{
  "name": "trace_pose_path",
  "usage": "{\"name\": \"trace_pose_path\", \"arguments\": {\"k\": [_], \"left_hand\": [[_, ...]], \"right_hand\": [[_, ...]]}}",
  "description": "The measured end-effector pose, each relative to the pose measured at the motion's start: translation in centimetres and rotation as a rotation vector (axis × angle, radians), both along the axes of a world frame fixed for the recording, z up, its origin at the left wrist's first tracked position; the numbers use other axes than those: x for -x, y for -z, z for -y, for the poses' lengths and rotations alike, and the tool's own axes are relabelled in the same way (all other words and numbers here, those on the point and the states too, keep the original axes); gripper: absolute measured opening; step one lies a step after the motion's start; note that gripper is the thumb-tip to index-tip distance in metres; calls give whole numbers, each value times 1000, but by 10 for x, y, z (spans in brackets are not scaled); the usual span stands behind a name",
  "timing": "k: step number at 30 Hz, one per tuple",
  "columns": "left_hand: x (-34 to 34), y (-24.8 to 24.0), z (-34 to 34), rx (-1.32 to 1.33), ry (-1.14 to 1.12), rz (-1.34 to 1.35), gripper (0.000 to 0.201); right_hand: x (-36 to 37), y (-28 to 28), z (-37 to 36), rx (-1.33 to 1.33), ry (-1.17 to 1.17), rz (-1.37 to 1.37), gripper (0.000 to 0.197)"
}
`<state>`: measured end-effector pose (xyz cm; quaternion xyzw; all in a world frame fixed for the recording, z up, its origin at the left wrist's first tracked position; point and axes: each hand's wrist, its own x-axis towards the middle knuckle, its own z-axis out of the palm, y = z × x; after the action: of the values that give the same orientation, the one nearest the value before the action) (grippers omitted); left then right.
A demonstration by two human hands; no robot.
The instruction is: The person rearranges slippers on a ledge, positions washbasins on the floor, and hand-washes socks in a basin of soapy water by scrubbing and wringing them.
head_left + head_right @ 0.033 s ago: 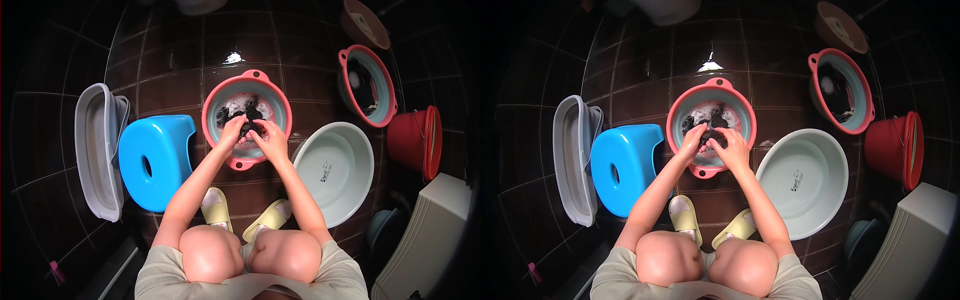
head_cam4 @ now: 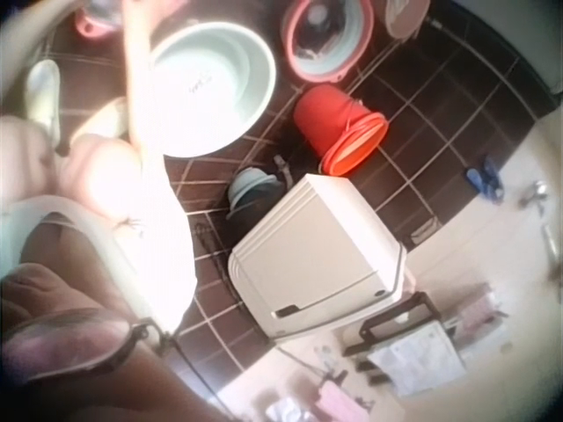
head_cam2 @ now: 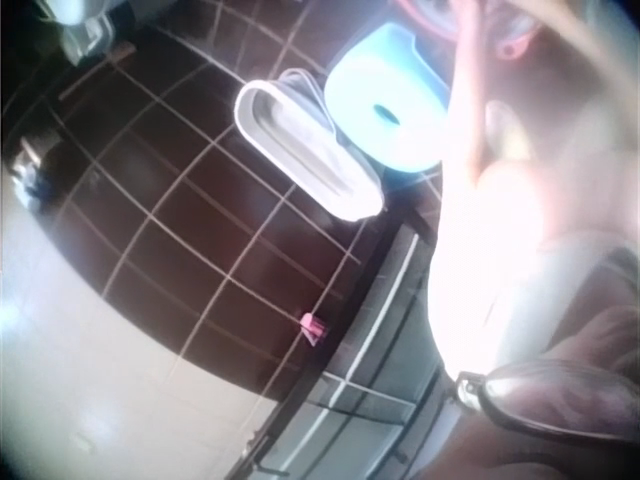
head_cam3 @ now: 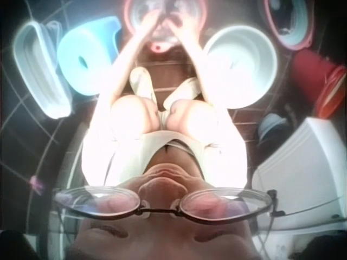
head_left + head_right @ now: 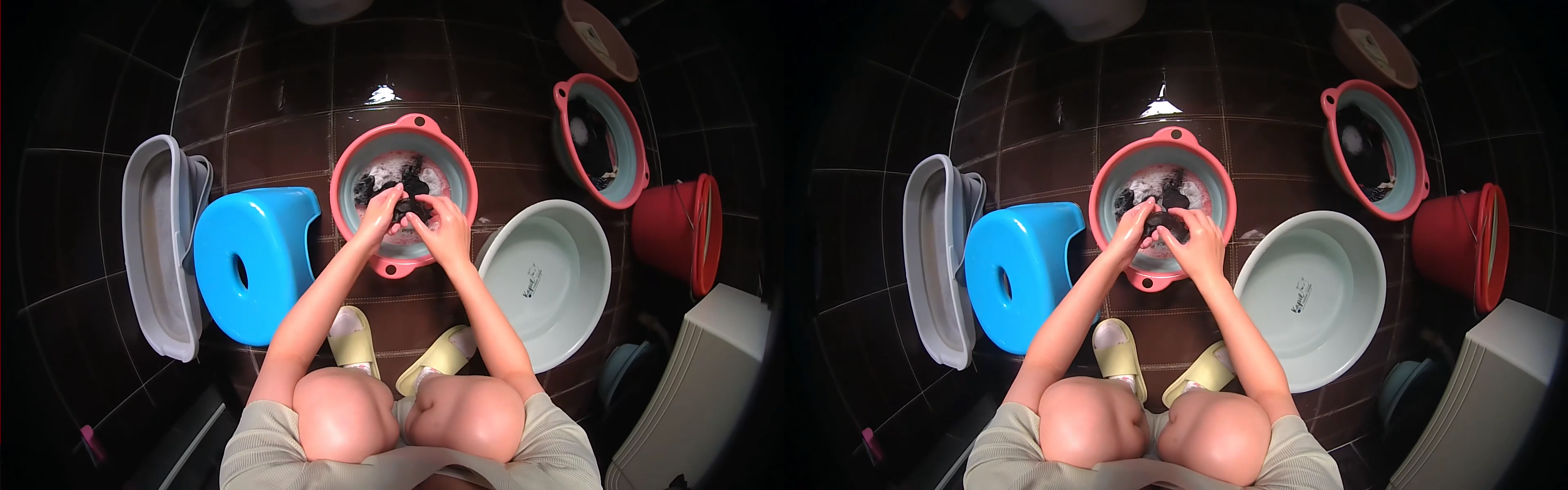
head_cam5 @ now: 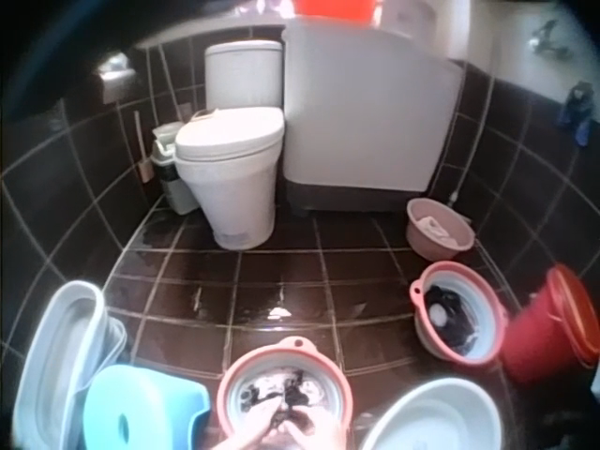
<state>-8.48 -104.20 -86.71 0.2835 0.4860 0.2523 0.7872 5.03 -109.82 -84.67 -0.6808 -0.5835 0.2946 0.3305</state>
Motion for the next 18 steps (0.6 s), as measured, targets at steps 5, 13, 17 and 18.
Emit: {"name": "trace_pose_path", "arguments": {"k": [5, 13, 17, 18], "left_hand": [[-1, -6, -5, -94, 221, 1, 24], [10, 0, -11, -178, 230, -47, 19], [-5, -7, -4, -192, 72, 28, 25], [-5, -11, -3, -150, 4, 104, 25]], "right_hand": [[-1, -5, 3, -58, 172, -98, 24], [-12, 11, -1, 7, 255, -221, 17], [-29, 50, -1, 121, 123, -729, 27], [-25, 47, -2, 121, 122, -732, 27]]}}
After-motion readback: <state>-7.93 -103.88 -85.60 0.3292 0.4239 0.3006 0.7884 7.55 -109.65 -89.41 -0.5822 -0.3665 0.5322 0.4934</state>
